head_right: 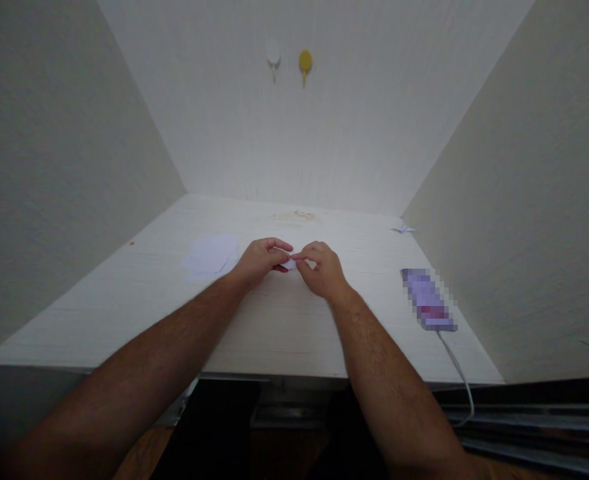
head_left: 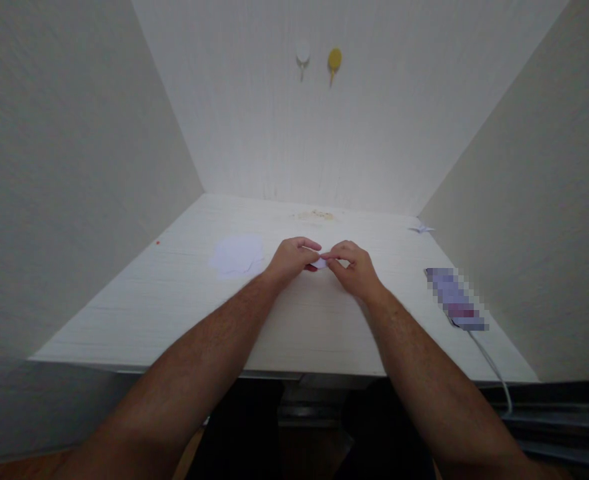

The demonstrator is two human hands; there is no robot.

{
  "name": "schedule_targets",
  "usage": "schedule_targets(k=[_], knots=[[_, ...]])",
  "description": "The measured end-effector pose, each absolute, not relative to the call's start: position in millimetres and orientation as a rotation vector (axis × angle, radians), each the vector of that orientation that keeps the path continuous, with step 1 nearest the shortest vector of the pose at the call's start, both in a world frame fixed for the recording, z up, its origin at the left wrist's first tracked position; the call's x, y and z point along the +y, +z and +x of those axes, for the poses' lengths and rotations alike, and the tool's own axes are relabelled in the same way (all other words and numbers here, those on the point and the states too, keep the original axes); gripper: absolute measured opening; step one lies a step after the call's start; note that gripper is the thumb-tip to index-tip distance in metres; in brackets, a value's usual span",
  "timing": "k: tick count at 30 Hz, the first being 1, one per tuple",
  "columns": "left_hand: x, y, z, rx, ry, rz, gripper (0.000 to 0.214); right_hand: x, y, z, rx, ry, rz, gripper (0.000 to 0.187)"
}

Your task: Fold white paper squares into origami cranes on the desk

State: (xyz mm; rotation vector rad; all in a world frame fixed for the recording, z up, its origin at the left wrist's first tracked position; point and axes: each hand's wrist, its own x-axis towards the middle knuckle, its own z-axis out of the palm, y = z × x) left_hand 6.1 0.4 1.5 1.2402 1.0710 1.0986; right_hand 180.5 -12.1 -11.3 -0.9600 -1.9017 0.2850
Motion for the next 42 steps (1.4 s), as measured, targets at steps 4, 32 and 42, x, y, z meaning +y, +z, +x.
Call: schedule_targets(k=[4,32,42], knots=[[0.0,0.8,5.4,1.055,1.099,1.368,0.022,-8.2,-9.6,178.3,-1.570,0.703,-1.186,0.019],[-1.9,0.5,8.1,1.137,1.025,1.557,0.027,-8.2,-7.0,176.7,-1.831,0.683,-1.391,0.009],[-0.3,9.3,0.2,0.896,0.716,0.882,0.016,-8.4,-7.1,177.8,-1.795,0.484,-0.880,0.004]])
